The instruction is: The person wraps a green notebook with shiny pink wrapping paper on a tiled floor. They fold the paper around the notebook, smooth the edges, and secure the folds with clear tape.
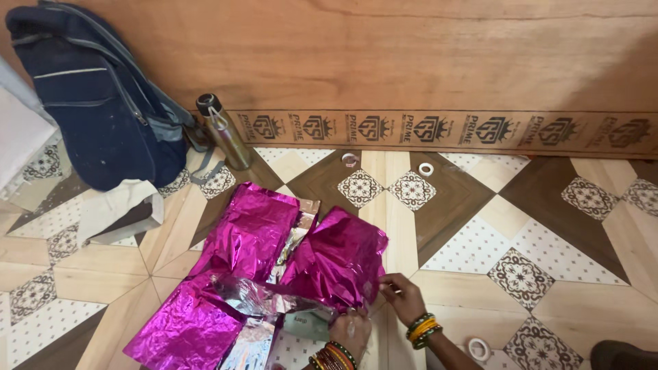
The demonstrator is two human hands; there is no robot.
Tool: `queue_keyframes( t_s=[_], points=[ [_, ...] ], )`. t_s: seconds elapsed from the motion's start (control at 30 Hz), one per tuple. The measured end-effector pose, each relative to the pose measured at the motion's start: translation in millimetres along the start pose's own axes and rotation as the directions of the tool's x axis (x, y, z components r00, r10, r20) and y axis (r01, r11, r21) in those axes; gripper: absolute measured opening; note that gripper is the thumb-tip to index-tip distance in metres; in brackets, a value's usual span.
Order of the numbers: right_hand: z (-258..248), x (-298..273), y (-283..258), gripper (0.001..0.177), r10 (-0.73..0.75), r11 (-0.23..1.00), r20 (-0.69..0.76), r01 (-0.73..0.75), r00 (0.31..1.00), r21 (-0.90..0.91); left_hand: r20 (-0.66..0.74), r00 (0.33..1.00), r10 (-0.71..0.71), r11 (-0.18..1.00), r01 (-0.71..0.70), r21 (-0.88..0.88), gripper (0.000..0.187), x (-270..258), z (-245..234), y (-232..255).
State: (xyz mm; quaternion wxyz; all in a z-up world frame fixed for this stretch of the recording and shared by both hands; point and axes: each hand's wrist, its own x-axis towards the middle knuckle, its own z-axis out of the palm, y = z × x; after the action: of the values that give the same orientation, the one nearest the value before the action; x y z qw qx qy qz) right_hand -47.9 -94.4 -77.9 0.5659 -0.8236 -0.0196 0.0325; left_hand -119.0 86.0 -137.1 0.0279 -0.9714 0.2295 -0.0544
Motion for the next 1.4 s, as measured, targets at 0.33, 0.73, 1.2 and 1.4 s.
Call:
queue_keyframes(
  t_s=[0.33, 0.73, 1.2, 1.4],
  points=[
    [40, -28, 12, 0.028, -0.301, 0.895, 0.123, 0.324, 0.946, -0.305, 0.154, 0.988, 0.026, 0.998, -0.017, -0.060, 0.038, 35, -35, -4],
    [51, -20, 27, 0.019, -0.285, 0.909, 0.084, 0.297, 0.955, -0.293, 0.409, 0.903, 0.127, 0.991, -0.104, -0.078, 0.050, 155, -61, -60],
    [37, -16, 45, 0.013, -0.144, 0.962, -0.070, 0.123, 0.987, -0.244, 0.267, 0.958, 0.105, 0.978, -0.051, -0.201, 0.077, 63, -62, -88],
    [-1, 5, 62, 0.013, 0.109, 0.975, -0.165, -0.073, 0.980, 0.211, 0.368, 0.928, 0.066, 0.976, 0.016, -0.216, 0.077, 68, -72, -84]
  ],
)
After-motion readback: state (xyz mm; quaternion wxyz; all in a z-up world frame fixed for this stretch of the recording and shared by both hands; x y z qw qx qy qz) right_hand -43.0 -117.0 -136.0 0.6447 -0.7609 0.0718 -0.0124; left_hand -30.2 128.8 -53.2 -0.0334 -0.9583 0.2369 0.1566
